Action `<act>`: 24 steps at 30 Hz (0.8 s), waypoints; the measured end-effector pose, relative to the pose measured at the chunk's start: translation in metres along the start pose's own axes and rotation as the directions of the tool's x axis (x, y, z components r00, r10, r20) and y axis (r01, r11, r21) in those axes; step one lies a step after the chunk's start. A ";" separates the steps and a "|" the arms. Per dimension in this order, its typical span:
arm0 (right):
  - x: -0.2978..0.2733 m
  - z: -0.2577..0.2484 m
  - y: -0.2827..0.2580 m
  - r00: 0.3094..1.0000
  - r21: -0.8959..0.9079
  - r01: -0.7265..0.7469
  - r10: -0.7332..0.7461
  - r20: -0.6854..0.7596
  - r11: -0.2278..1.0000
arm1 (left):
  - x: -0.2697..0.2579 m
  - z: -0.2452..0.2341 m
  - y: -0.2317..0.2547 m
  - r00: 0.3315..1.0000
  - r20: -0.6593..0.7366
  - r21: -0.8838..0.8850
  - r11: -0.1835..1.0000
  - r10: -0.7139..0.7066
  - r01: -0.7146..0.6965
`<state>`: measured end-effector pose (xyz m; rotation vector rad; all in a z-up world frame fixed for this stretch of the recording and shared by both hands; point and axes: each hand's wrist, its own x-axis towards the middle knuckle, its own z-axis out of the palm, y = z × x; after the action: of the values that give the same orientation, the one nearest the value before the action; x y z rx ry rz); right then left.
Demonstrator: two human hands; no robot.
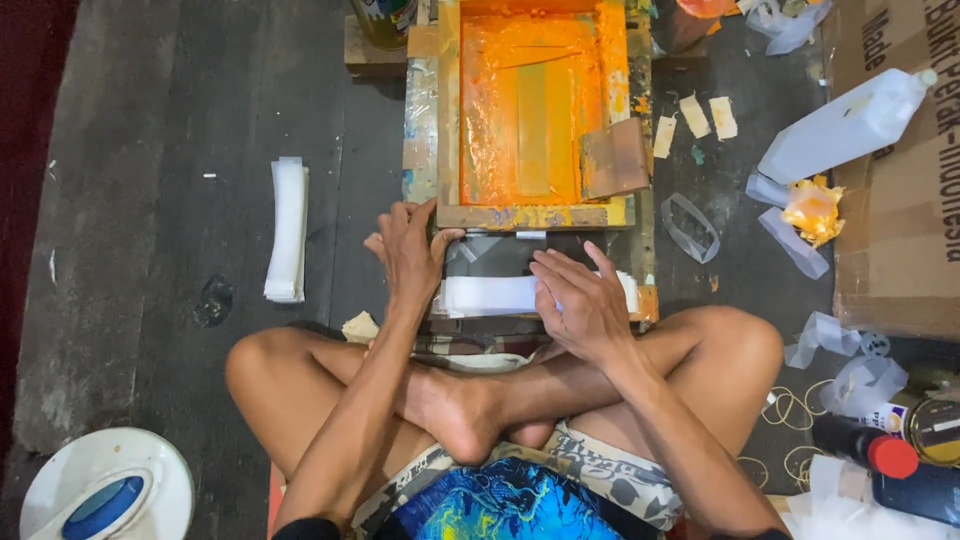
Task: The person sits on the floor and uses a squeegee to spread orange ink across a screen printing frame. They then place a white strip of material under the frame, pull it through to apply the ink, and repeat the process with multiple strips.
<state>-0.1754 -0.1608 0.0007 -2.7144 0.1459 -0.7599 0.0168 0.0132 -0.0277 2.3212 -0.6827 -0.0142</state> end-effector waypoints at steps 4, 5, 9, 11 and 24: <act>0.003 0.004 0.008 1.000 -0.001 -0.006 0.006 -0.004 1.000 | 0.010 0.006 -0.003 0.995 0.091 -0.011 0.999 -0.029 0.030; 0.005 0.004 0.014 0.999 0.001 -0.027 0.027 -0.027 1.000 | 0.016 0.003 0.006 0.988 0.143 -0.066 0.995 -0.061 0.071; 0.013 0.001 0.035 0.996 0.028 0.032 -0.030 -0.079 0.999 | 0.035 -0.025 0.055 0.933 0.345 -0.053 0.990 -0.106 0.132; 0.002 0.004 0.028 0.999 0.017 -0.001 0.000 0.044 1.000 | 0.028 -0.011 0.039 0.947 0.318 -0.036 0.997 -0.052 0.067; 0.003 0.015 0.014 0.940 -0.122 -0.046 0.084 0.330 0.991 | 0.033 -0.013 0.040 0.987 -0.102 -0.079 0.988 0.127 -0.136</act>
<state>-0.1650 -0.1703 -0.0142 -2.8809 0.2031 -0.2686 0.0291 -0.0185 0.0133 2.1758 -0.7695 0.1268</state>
